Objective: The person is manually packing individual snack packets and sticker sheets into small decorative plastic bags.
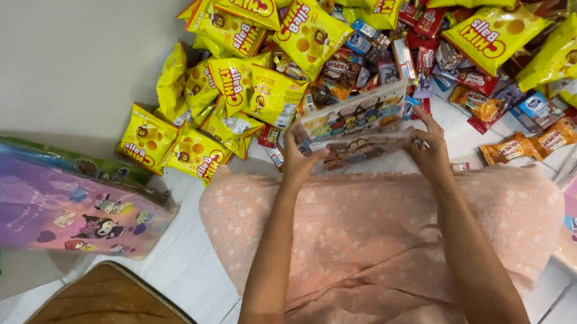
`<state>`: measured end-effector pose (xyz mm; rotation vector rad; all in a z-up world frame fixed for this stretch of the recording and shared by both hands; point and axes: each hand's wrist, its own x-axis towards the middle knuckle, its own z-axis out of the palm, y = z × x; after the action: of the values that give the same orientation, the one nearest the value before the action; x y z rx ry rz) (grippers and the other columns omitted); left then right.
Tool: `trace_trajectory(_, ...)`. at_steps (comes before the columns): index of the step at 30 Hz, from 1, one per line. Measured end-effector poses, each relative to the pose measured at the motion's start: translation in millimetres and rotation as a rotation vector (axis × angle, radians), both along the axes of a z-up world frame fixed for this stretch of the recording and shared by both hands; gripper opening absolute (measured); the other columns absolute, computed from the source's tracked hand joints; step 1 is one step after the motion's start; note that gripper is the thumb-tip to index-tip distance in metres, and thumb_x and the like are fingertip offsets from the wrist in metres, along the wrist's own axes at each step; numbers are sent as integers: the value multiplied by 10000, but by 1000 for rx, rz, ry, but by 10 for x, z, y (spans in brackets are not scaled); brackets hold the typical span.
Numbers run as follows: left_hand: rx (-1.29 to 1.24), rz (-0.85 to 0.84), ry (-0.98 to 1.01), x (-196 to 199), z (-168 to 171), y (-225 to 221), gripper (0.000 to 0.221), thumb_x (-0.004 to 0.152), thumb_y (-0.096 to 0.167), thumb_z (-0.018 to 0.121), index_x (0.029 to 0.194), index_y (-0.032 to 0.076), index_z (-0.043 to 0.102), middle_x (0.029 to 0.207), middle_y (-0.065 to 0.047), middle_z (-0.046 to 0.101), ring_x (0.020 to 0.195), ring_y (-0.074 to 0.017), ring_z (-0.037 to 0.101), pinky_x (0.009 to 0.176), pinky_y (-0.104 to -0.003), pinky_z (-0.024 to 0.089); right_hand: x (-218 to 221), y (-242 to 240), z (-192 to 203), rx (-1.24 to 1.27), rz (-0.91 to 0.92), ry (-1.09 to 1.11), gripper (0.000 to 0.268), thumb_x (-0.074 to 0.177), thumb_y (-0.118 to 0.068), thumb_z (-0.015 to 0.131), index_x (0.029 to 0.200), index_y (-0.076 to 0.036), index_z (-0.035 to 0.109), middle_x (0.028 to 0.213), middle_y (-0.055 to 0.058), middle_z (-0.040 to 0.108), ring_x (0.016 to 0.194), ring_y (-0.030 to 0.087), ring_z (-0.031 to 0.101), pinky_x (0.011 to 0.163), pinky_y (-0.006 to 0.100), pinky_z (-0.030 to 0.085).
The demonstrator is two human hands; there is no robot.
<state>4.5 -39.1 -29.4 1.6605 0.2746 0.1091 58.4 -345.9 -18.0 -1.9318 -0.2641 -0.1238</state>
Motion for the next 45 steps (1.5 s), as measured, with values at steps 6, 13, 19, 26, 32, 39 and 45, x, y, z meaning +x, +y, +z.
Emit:
trace_trajectory(6,7,-17,-76,-164,515,-181,873,799,-75,810,1503,122,332,1545,-172,246,1359,-342,517,935,-484,615,-136,-148,-137,-63,132,-12,189,786,-104,844,950,-50,765,1525,297,501,1345,597,447,1116,647,367)
trace_trajectory(13,-111,-121,-151,-325,212,-175,785,804,43,850,1457,132,423,1469,-94,477,1216,-281,645,861,-344,653,-297,-181,-205,-214,115,108,336,765,-269,920,712,-5,721,1553,147,527,1405,497,427,1132,590,364)
trace_trajectory(19,188,-291,-169,-470,496,-305,239,966,360,732,1183,263,700,1069,47,767,1045,-148,731,876,-289,562,-432,-196,-136,-326,129,91,343,656,-377,949,846,-130,806,1495,-21,592,1430,373,443,1158,540,399)
trace_trajectory(26,230,-329,-158,-581,773,-349,152,1041,160,589,1119,215,708,962,-67,787,1002,-286,746,911,-405,572,-338,-329,-598,-230,201,186,331,689,-209,950,900,-24,774,1455,222,582,1279,507,545,1080,558,458)
trace_trajectory(32,379,-356,-113,-565,587,-343,144,1030,155,617,1144,212,685,989,-83,782,1012,-297,739,910,-415,583,-106,-435,-1428,-380,19,511,349,814,-272,895,1090,-89,784,1087,175,736,864,341,715,648,433,584)
trace_trajectory(39,275,-430,91,-614,759,-325,164,974,49,594,970,126,739,909,-142,782,969,-355,739,916,-461,566,-247,-167,-494,39,-53,887,314,910,-67,718,1205,36,686,912,208,690,654,215,676,575,282,579)
trace_trajectory(45,152,-419,95,-539,713,-239,234,915,22,612,968,132,812,936,-124,797,949,-293,751,892,-397,576,-224,-230,-605,66,-2,554,213,918,-115,797,1115,-43,761,1046,154,722,949,222,668,880,410,537)
